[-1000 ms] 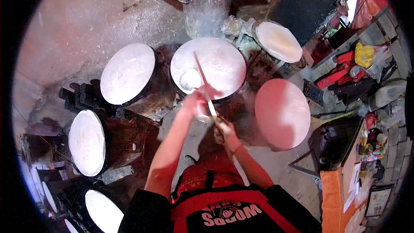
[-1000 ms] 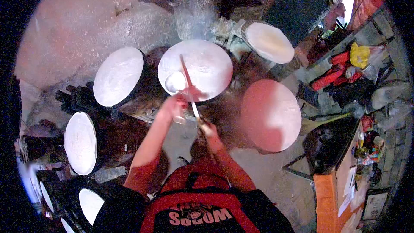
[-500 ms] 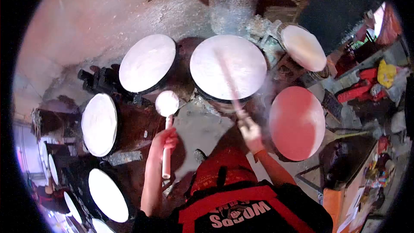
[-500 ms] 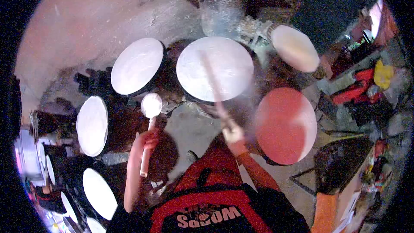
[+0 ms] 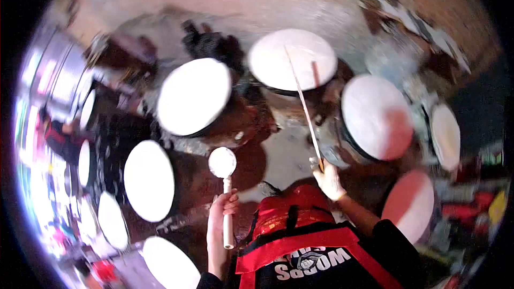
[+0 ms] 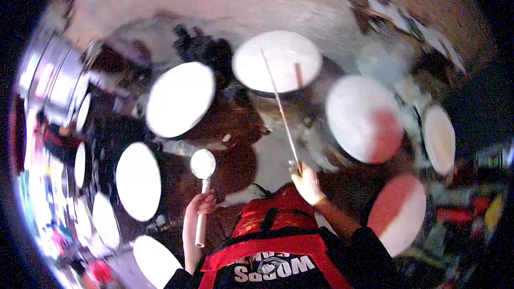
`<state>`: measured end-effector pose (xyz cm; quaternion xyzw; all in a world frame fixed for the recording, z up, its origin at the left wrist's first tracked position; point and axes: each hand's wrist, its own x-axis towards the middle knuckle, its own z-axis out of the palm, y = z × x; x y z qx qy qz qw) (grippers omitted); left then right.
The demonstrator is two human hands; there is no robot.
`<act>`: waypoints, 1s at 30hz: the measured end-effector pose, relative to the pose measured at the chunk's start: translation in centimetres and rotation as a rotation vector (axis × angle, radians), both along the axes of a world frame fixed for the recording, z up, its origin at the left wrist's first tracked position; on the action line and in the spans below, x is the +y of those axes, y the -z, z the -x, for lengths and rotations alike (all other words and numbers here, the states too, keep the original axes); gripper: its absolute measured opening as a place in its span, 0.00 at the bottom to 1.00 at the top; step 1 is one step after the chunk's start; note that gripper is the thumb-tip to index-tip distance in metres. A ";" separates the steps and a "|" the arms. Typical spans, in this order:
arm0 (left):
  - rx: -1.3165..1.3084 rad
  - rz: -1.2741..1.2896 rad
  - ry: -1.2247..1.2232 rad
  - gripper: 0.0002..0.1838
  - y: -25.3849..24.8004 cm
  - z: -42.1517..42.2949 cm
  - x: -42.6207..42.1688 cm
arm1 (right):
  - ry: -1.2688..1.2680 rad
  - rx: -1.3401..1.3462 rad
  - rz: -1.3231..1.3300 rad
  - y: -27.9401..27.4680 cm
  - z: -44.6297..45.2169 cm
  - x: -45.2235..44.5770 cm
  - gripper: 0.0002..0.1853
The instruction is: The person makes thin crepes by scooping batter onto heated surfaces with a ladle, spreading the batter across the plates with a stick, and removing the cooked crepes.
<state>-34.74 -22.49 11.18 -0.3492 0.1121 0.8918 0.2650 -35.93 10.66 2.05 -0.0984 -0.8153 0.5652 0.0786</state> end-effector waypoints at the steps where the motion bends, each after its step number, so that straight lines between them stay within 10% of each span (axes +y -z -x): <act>1: 0.021 0.063 -0.024 0.11 0.4 -0.2 -1.2 | -0.098 -0.270 -0.181 0.3 2.4 -0.6 0.15; 10: 0.109 0.466 -0.419 0.05 -1.8 -1.7 -8.1 | -0.875 0.064 -0.699 -3.6 20.3 -23.9 0.11; 17: 0.067 0.404 -0.758 0.09 -2.9 -2.0 -10.2 | -1.129 0.269 -1.158 -4.2 28.4 -37.9 0.32; 20: 0.009 0.390 -0.904 0.10 -4.7 -1.8 -9.7 | -1.241 0.109 -0.818 -2.3 31.7 -39.4 0.23; 22: 0.037 0.301 -1.010 0.09 -4.6 -2.0 -9.3 | -1.301 0.210 -1.038 -3.5 32.3 -39.4 0.20; 25: 0.052 0.033 -1.212 0.10 -5.2 -2.3 -9.0 | -1.294 0.106 -0.346 -3.1 35.3 -38.8 0.22; 30: -0.058 -0.108 -1.470 0.12 -7.9 -2.5 -8.1 | -1.302 0.064 -0.161 -14.8 40.0 -39.0 0.09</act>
